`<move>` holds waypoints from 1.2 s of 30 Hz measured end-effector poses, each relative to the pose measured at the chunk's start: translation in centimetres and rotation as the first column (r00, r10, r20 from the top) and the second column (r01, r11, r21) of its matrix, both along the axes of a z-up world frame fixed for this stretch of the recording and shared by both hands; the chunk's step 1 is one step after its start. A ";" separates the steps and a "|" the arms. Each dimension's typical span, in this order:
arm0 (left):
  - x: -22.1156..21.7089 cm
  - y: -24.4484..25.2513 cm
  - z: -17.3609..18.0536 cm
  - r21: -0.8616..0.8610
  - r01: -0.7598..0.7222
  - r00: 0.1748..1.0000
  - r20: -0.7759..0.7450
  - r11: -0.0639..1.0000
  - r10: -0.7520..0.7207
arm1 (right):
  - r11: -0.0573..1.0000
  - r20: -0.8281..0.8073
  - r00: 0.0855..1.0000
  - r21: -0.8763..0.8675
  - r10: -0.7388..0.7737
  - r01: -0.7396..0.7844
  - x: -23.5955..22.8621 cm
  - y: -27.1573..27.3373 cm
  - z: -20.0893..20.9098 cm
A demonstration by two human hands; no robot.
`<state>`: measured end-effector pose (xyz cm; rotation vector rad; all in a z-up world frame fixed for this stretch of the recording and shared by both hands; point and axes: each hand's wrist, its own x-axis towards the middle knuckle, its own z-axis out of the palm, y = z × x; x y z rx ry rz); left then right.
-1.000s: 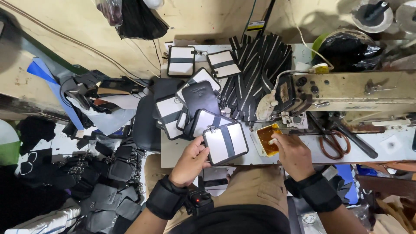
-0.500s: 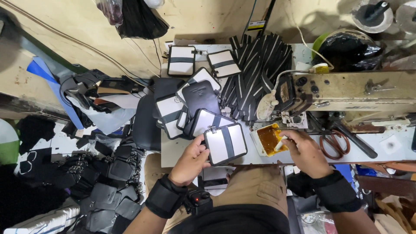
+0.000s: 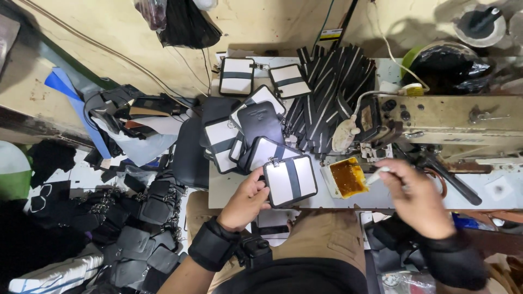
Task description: Applying adhesive to the edges of small leather components using a manual applicator stick.
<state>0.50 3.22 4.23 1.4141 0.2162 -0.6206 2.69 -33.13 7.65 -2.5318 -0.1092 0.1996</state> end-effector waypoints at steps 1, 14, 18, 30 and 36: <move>-0.1 0.0 -0.2 -0.001 -0.003 1.000 0.002 1.000 0.003 | 1.000 0.002 1.000 -0.001 0.003 -0.003 0.2 0.2 -1.5; -0.5 -0.6 -0.7 -0.010 0.048 0.997 0.061 0.999 -0.047 | 0.936 0.222 0.974 0.330 0.049 -0.122 -1.6 8.0 -1.0; -0.8 -1.1 -0.4 -0.047 0.058 0.997 0.058 0.997 -0.055 | 0.849 0.115 0.993 0.519 0.041 -0.095 -1.2 13.3 -1.6; -1.2 -1.7 -3.0 -0.166 -0.046 0.988 0.141 0.985 0.070 | 0.802 0.079 0.996 0.598 -0.044 -0.012 0.1 18.1 -2.4; -1.1 -2.0 -2.6 -0.198 -0.054 0.987 0.136 0.979 0.083 | 0.866 0.139 0.990 0.497 -0.017 -0.055 0.4 18.1 -2.9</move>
